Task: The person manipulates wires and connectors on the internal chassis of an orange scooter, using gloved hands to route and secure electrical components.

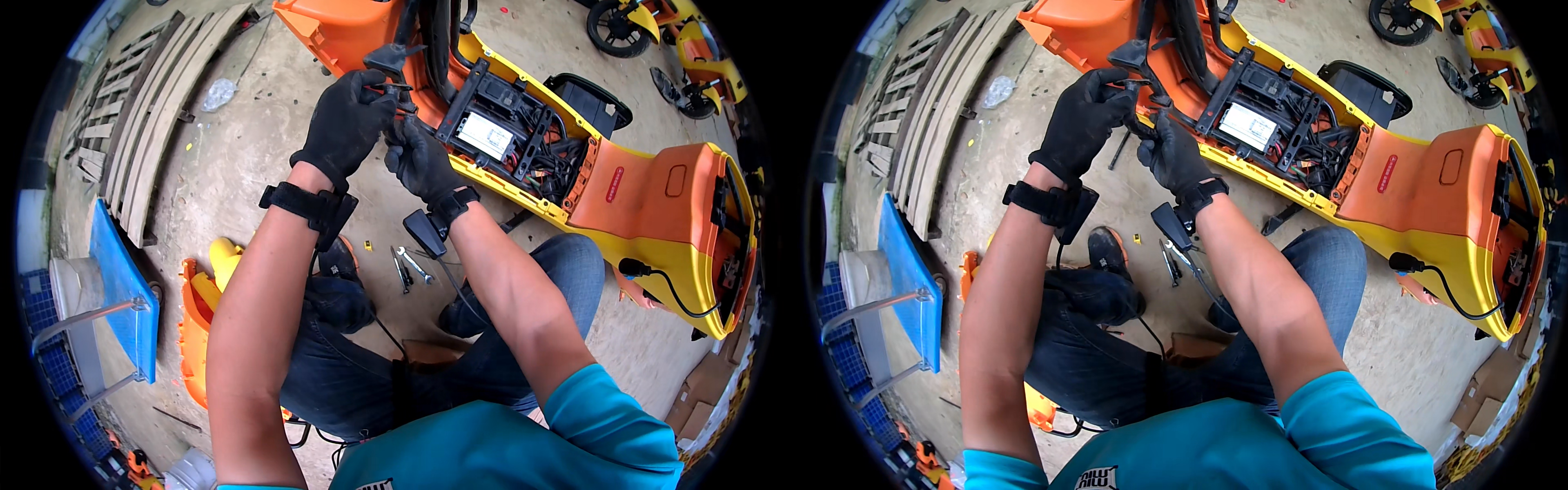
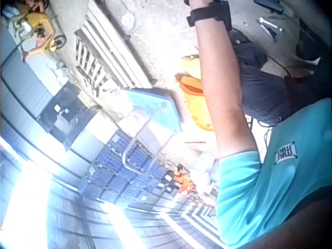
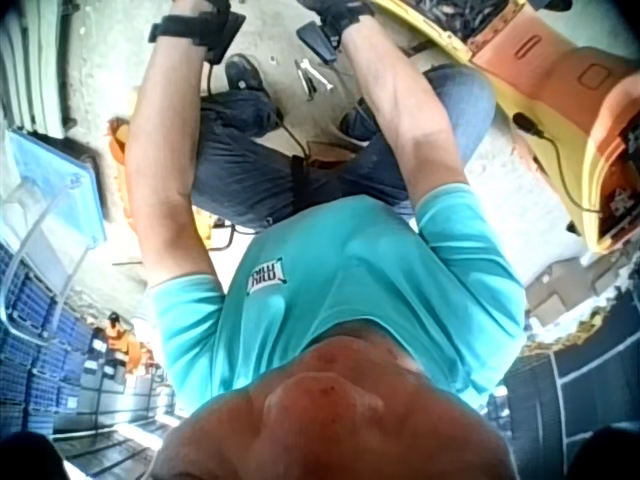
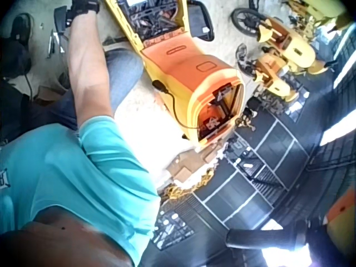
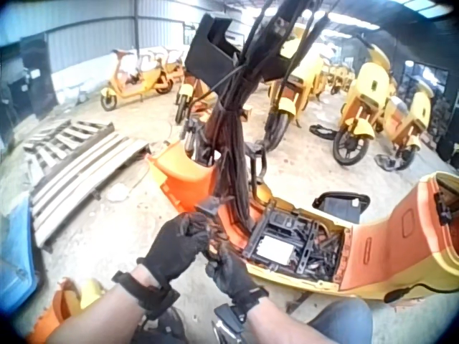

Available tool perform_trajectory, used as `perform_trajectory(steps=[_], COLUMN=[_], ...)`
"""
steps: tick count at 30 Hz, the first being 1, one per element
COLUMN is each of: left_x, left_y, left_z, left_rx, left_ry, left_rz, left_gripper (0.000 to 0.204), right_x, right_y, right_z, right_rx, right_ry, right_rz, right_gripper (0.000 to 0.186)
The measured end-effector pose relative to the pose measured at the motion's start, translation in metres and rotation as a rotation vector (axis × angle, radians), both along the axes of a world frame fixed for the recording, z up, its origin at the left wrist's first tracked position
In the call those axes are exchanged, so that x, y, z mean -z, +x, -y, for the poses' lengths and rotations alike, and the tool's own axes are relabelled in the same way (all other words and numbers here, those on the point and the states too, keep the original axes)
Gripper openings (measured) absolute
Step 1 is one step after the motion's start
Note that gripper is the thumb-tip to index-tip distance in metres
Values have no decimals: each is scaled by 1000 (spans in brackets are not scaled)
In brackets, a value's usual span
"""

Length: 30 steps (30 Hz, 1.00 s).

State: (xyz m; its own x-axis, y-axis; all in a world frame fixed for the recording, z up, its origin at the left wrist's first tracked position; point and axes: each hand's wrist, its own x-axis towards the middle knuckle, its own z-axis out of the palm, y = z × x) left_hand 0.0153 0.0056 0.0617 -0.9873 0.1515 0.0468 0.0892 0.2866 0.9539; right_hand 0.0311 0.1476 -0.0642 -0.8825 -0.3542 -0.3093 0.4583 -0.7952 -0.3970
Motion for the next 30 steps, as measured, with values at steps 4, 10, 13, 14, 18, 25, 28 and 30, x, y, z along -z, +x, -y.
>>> perform_trajectory(steps=[4, 10, 13, 14, 18, 25, 28, 30], left_x=[-2, -4, 1, 3, 2, 4, 15, 18], left_y=[-4, -4, -5, -5, -7, -12, -18, -19], left_z=[-3, -3, -2, 0, 1, -4, -3, -2], left_rx=[-47, -129, -211, -223, -244, -261, -213, -186], left_ry=[-81, -225, -219, -233, -247, -197, -133, -108], left_rz=[-48, -78, -118, -120, -129, -84, -101, -64], left_gripper=[34, 44, 54, 56, 60, 54, 50, 49], right_x=[1, -8, -10, -10, -7, -3, -3, -4], right_y=[-4, -3, -5, -6, -7, -10, -11, -11], right_z=[5, 13, 15, 17, 16, 14, 13, 14], right_rx=[7, 67, 75, 69, 47, 42, 29, 35], right_ry=[-17, 76, 69, 85, 145, 123, 122, 128], right_rz=[23, 66, 83, 79, 44, 43, 38, 37], right_gripper=[21, 19, 16, 16, 18, 21, 21, 21])
